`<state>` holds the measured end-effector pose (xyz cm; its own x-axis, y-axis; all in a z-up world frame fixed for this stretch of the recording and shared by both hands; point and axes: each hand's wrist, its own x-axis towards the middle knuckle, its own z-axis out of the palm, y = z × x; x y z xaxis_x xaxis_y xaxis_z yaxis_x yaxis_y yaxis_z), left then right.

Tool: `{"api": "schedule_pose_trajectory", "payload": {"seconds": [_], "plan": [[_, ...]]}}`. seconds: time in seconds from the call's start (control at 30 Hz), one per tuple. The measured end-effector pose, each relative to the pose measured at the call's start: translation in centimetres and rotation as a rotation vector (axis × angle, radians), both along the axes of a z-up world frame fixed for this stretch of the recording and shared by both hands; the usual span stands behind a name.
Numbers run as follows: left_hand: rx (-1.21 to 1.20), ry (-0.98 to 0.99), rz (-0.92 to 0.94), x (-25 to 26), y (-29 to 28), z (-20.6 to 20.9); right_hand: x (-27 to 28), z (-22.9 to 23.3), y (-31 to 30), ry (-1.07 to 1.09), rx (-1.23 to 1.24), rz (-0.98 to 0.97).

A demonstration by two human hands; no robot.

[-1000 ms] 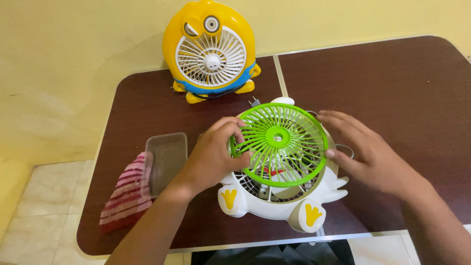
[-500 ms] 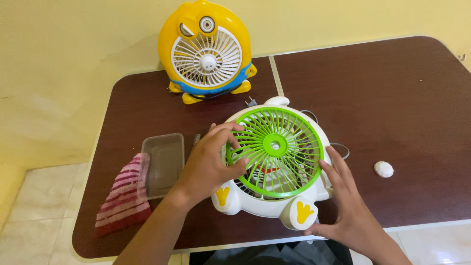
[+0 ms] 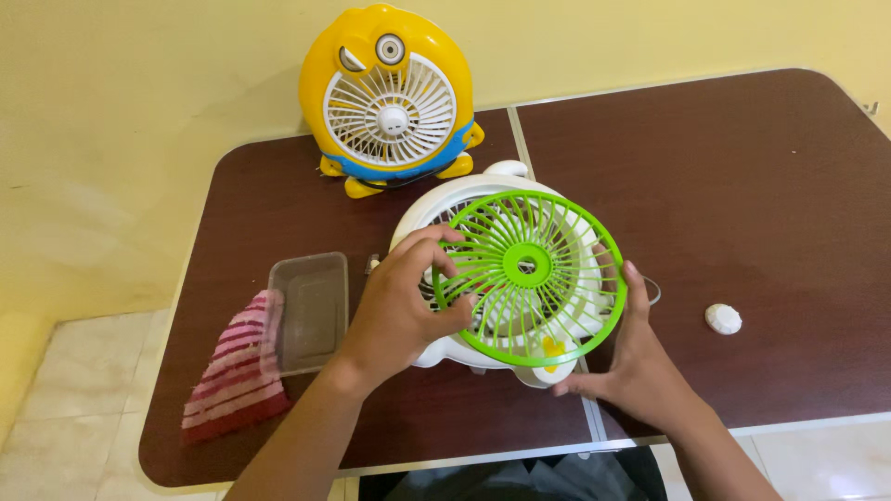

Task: The person disassembles a white and green duck-shaped electric fan. They remove the front grille, then use a screwdriver to detach the fan blade from the motor shaft, placing the blade and screws into a small container. The person then flips the fan over and begins unscrewing the rear housing.

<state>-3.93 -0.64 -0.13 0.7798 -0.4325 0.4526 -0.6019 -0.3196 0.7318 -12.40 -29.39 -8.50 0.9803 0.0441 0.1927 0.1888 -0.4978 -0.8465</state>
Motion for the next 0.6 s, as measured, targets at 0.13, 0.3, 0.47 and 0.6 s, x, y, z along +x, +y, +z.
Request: {"api": "schedule_pose_trajectory", "payload": {"seconds": [0.13,0.3,0.47,0.6], "plan": [[-0.017,-0.017,0.017,0.1,-0.7,0.0,0.4,0.6,0.1,-0.096,-0.008,-0.024],[-0.04,-0.014,0.007,-0.3,-1.6,0.3,-0.8,2.0,-1.5,-0.213,-0.132,0.01],[-0.005,0.067,-0.021,-1.6,-3.6,0.8,-3.4,3.1,-3.4,-0.28,-0.169,-0.009],[0.038,-0.043,-0.047,-2.9,-5.9,1.1,-5.4,3.8,-4.6,-0.276,-0.183,-0.091]]}}
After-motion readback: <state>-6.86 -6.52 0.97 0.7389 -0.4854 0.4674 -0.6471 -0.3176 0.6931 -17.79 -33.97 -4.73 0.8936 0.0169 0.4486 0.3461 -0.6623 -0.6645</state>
